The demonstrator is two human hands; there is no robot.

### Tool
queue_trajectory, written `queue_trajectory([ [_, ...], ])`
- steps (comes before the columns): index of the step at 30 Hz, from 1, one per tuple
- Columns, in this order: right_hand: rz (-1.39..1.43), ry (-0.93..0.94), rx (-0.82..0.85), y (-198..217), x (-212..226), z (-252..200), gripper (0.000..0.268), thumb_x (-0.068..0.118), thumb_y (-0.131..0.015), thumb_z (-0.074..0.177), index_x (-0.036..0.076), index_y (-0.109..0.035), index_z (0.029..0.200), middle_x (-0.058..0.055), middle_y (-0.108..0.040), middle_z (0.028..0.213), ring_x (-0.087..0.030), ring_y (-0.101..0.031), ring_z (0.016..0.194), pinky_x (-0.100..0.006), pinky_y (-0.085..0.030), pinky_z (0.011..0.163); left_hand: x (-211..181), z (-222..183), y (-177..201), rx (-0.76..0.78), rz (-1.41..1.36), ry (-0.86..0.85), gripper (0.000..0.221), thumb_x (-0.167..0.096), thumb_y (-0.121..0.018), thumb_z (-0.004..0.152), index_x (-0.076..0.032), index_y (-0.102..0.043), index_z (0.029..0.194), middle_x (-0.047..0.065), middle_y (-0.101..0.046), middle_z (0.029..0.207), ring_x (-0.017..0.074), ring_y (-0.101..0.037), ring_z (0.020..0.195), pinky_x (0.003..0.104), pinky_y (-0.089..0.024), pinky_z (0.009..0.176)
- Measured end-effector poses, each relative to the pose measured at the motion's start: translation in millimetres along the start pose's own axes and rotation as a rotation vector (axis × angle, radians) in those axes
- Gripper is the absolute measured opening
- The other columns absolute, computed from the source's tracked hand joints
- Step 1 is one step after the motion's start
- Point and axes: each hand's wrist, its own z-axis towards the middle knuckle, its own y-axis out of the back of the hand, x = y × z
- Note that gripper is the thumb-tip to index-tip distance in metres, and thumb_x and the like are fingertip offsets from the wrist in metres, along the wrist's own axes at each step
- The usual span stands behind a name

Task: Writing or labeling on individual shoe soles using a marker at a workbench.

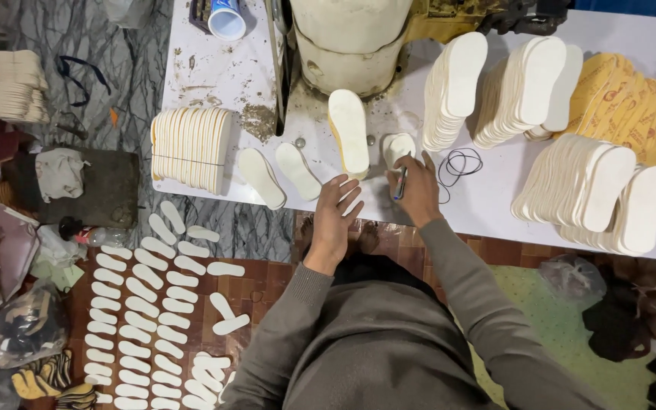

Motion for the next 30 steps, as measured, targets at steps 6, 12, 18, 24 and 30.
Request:
queue_trajectory([
  [6, 0.321, -0.042, -0.054, 41.1, 102.1, 35.8, 0.022, 0.021, -0.072, 0.1, 0.01, -0.063, 0.116, -0.024, -0.069, 0.124, -0.045, -0.062, 0.116, -0.05, -0.058, 0.091, -3.8, -6.8, 8.4, -0.063, -0.012, -0.054, 0.052, -0.033, -0.029, 0.11, 0.004, -0.031, 0.147, 0.027, -0.039, 0.144, 0.0415, -0.035, 0.144, 0.054, -0.032, 0.119],
  [12, 0.114, -0.019, 0.02, 13.4, 111.2, 49.8, 0.033, 0.018, -0.079, 0.09, 0.018, -0.057, 0.115, -0.015, -0.073, 0.107, -0.035, -0.061, 0.114, -0.047, -0.059, 0.089, -10.3, -10.7, 8.8, -0.095, -0.032, -0.044, 0.051, -0.032, -0.031, 0.109, 0.004, -0.032, 0.146, 0.028, -0.039, 0.144, 0.0417, -0.035, 0.144, 0.054, -0.031, 0.12],
  [18, 0.473, -0.165, 0.104, 47.9, 116.9, 48.5, 0.032, 0.018, -0.074, 0.088, 0.015, -0.051, 0.11, -0.021, -0.062, 0.142, -0.045, -0.061, 0.125, -0.056, -0.05, 0.097, -13.1, -5.1, 13.9, -0.107, -0.044, -0.104, 0.052, -0.034, -0.044, 0.107, -0.001, -0.035, 0.147, 0.024, -0.043, 0.141, 0.0379, -0.04, 0.142, 0.051, -0.034, 0.118],
  [24, 0.929, -0.15, 0.276, 106.6, 180.1, -7.6, 0.026, 0.014, -0.078, 0.091, 0.009, -0.056, 0.104, -0.022, -0.062, 0.143, -0.031, -0.065, 0.122, -0.039, -0.056, 0.085, -51.6, -15.3, -3.3, -0.05, -0.175, -0.303, 0.07, -0.036, -0.057, 0.101, -0.008, -0.024, 0.157, 0.028, -0.042, 0.144, 0.0402, -0.044, 0.139, 0.054, -0.037, 0.114],
  [30, 0.897, -0.078, 0.142, 74.0, 129.5, -15.4, 0.015, 0.009, -0.07, 0.1, 0.006, -0.057, 0.106, -0.021, -0.068, 0.119, -0.029, -0.065, 0.119, -0.042, -0.054, 0.089, -37.3, -0.4, 12.1, -0.066, -0.193, -0.348, 0.045, -0.033, -0.038, 0.111, -0.009, -0.046, 0.148, 0.022, -0.056, 0.137, 0.0335, -0.059, 0.125, 0.048, -0.053, 0.1],
])
